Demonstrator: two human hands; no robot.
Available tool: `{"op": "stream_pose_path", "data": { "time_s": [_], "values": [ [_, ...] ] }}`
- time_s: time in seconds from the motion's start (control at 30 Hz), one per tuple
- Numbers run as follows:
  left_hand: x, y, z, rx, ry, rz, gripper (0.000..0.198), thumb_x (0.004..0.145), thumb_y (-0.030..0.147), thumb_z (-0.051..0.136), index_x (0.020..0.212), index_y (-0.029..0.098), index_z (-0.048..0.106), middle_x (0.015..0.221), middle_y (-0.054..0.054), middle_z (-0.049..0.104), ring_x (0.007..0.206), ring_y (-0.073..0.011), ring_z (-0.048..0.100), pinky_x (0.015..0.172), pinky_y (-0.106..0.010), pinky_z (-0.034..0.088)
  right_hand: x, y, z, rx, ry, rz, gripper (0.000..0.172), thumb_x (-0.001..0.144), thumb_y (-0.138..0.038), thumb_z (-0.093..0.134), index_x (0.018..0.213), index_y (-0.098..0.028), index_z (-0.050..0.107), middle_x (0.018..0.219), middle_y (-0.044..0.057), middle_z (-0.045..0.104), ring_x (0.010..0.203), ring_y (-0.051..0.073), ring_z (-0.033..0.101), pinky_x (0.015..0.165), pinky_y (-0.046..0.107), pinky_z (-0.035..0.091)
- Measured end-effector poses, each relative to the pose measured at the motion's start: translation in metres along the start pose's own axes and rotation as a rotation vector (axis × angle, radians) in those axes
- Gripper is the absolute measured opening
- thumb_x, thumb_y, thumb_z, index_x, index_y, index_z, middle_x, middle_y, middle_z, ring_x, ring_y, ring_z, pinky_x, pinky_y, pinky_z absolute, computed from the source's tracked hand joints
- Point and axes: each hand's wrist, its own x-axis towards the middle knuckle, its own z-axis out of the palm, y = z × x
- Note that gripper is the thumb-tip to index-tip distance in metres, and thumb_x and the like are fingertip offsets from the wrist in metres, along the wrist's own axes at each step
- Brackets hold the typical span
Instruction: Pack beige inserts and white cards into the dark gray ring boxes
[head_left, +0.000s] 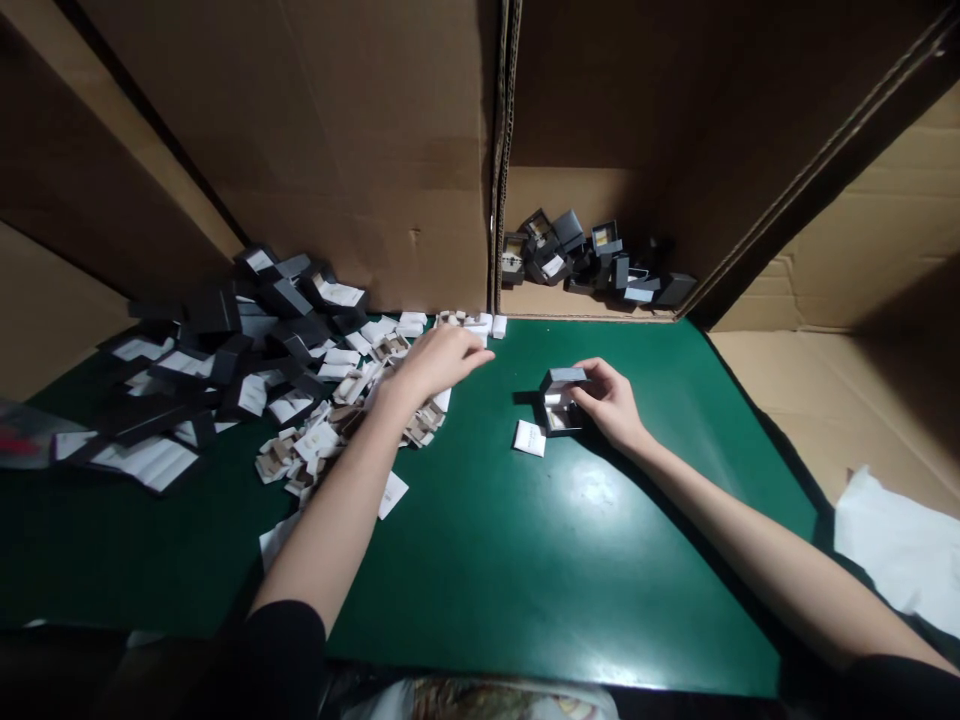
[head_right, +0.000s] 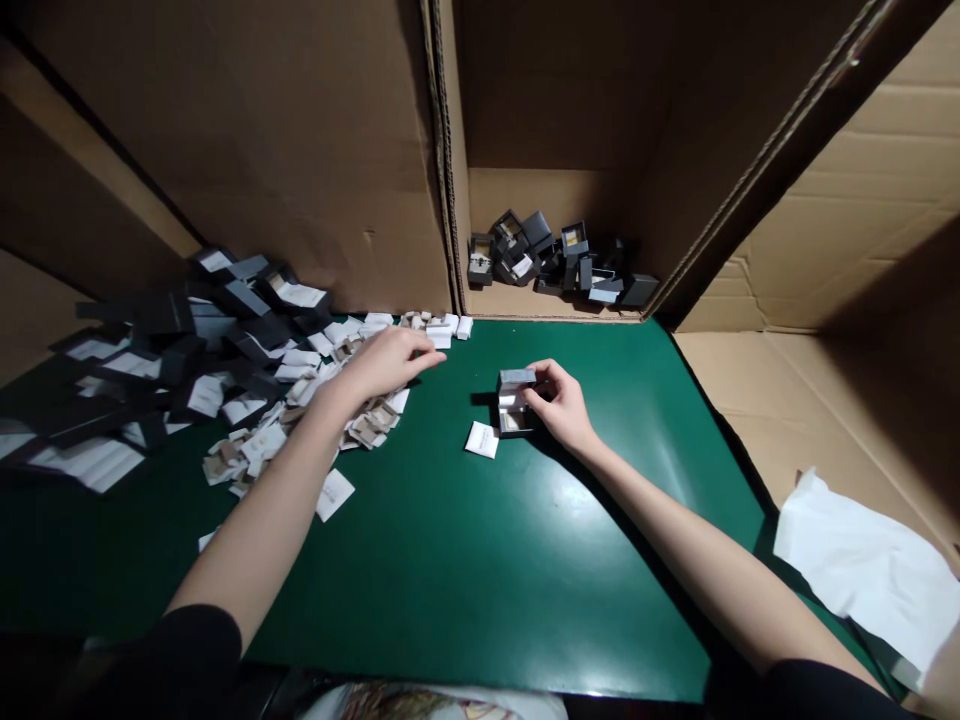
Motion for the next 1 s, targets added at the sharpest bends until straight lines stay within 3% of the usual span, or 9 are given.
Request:
{"op": "stream_pose_path", "data": {
  "time_s": [0.1, 0.2, 0.37, 0.53, 0.7, 0.87, 1.0],
  "values": [
    [-0.007, -0.012, -0.019, 0.097, -0.078, -0.148, 0.03, 0.08, 0.034, 0.057, 0.054, 0.019, 0.062, 0.052, -0.002, 0.057, 0.047, -0.0141, 0.048, 0.056, -0.028, 0.038, -0.001, -0.001, 0.0, -0.02, -0.019, -0.009, 0.017, 0.071, -0.024, 0.062, 0.087, -0.02, 0.056, 0.081, 0.001, 0.061, 0.064, 0.013, 0.055, 0.06, 0.027, 0.047],
    [-0.013, -0.02, -0.028, 0.104, -0.209, -0.283, 0.005, 0.067, 0.026, 0.068, 0.067, 0.021, 0.069, 0.069, -0.002, 0.067, 0.056, -0.0154, 0.056, 0.055, -0.025, 0.039, -0.001, -0.001, 0.0, -0.031, -0.021, -0.015, 0.017, 0.071, -0.023, 0.061, 0.087, -0.02, 0.056, 0.082, 0.001, 0.062, 0.065, 0.013, 0.055, 0.06, 0.027, 0.046],
    [-0.015, -0.021, -0.025, 0.126, -0.318, -0.421, 0.038, 0.055, 0.009, 0.066, 0.089, 0.024, 0.073, 0.098, -0.006, 0.07, 0.071, -0.0186, 0.064, 0.058, -0.022, 0.044, -0.001, 0.001, -0.001, -0.024, -0.035, -0.013, 0.017, 0.071, -0.023, 0.061, 0.088, -0.02, 0.056, 0.083, 0.001, 0.061, 0.066, 0.014, 0.056, 0.063, 0.028, 0.047],
    [-0.014, -0.016, -0.024, 0.152, -0.374, -0.395, 0.052, 0.052, 0.003, 0.061, 0.097, 0.025, 0.073, 0.104, -0.008, 0.069, 0.074, -0.0187, 0.063, 0.054, -0.02, 0.044, -0.001, 0.001, -0.001, -0.02, -0.046, -0.014, 0.018, 0.071, -0.023, 0.061, 0.088, -0.02, 0.056, 0.084, 0.001, 0.062, 0.067, 0.014, 0.057, 0.063, 0.028, 0.047],
    [-0.015, -0.012, -0.026, 0.226, -0.349, -0.394, 0.04, 0.053, 0.002, 0.059, 0.081, 0.026, 0.075, 0.096, -0.006, 0.067, 0.067, -0.0174, 0.061, 0.054, -0.022, 0.043, -0.001, 0.001, -0.001, -0.036, -0.042, -0.018, 0.018, 0.071, -0.024, 0.061, 0.088, -0.02, 0.056, 0.082, 0.001, 0.061, 0.065, 0.014, 0.055, 0.06, 0.027, 0.046],
    [-0.014, -0.022, -0.027, 0.146, -0.33, -0.328, 0.024, 0.059, 0.011, 0.064, 0.077, 0.024, 0.073, 0.096, -0.005, 0.065, 0.079, -0.0202, 0.061, 0.065, -0.025, 0.046, -0.001, 0.001, -0.002, -0.027, -0.047, -0.017, 0.017, 0.072, -0.021, 0.061, 0.088, -0.02, 0.056, 0.083, 0.001, 0.061, 0.066, 0.014, 0.056, 0.061, 0.028, 0.046],
    [-0.013, -0.022, -0.03, 0.051, -0.224, -0.17, 0.019, 0.069, 0.022, 0.065, 0.087, 0.025, 0.073, 0.102, -0.007, 0.06, 0.101, -0.0247, 0.055, 0.085, -0.033, 0.045, -0.002, 0.001, -0.001, -0.023, -0.053, -0.01, 0.017, 0.072, -0.021, 0.061, 0.089, -0.02, 0.056, 0.084, 0.001, 0.061, 0.067, 0.014, 0.056, 0.063, 0.028, 0.046]
  ]
}}
